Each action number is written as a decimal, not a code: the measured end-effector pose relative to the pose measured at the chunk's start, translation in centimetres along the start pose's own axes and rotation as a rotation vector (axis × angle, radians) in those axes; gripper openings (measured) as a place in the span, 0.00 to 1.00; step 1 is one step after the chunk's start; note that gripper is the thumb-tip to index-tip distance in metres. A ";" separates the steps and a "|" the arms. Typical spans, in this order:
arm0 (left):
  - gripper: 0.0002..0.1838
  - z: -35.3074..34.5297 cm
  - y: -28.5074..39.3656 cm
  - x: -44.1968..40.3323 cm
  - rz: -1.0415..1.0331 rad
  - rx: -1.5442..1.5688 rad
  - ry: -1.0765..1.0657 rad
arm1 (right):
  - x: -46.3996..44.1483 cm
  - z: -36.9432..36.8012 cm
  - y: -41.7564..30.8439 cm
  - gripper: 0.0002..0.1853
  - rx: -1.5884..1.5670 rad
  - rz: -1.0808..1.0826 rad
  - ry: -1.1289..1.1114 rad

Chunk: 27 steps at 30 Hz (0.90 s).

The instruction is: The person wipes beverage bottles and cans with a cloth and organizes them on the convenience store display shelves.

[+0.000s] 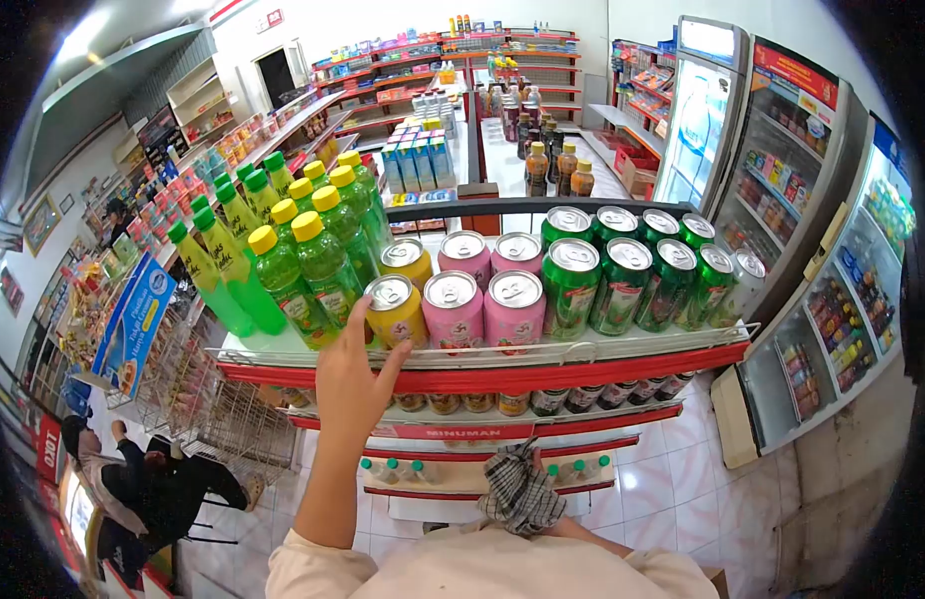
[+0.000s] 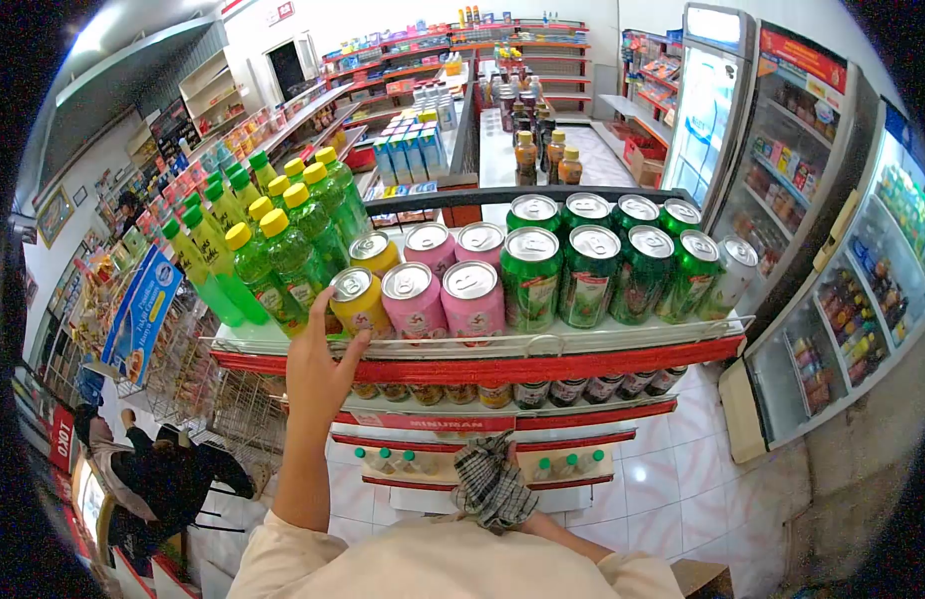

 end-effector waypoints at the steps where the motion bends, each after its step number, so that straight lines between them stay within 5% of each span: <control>1: 0.34 -0.2 -0.2 -0.1 0.013 0.010 -0.001 | 0.1 0.0 -0.2 0.40 0.167 0.012 0.002; 4: 0.30 -0.7 -0.8 -0.5 0.155 -0.013 -0.099 | 0.7 -0.8 -2.0 0.40 1.192 0.197 -0.017; 7: 0.23 2.3 1.3 -1.1 0.057 -0.072 -0.011 | 0.8 -1.3 -2.4 0.39 1.368 0.242 -0.019; 11: 0.14 5.5 7.3 -3.4 -0.348 -0.134 0.137 | 0.6 -0.6 -2.1 0.38 1.281 0.219 0.003; 15: 0.14 -0.9 7.7 -9.1 -0.420 -0.400 -0.246 | 0.0 0.8 -1.1 0.37 1.162 0.203 0.071; 18: 0.22 -6.1 6.0 -11.9 -0.251 -0.646 -0.635 | -0.4 0.2 3.1 0.36 -0.106 -0.083 0.113; 21: 0.22 -8.6 4.4 -12.9 -0.226 -0.774 -0.808 | 0.1 0.0 2.7 0.34 0.173 -0.056 0.240; 22: 0.21 -9.3 3.9 -13.0 -0.208 -0.808 -0.859 | -0.1 0.2 3.1 0.37 -0.067 -0.090 0.172; 27: 0.21 -10.8 3.0 -13.3 -0.289 -0.552 -0.904 | -0.3 1.2 2.1 0.36 -0.035 -0.024 0.164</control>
Point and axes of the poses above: each hand's wrist, its own x-axis away from the middle knuckle, its own z-axis out of the back of the hand, y = z × x, the point moved 10 cm from there along -x, towards the middle knuckle, and after that the axes turned 8 degrees about z, right-handed, at the moved point
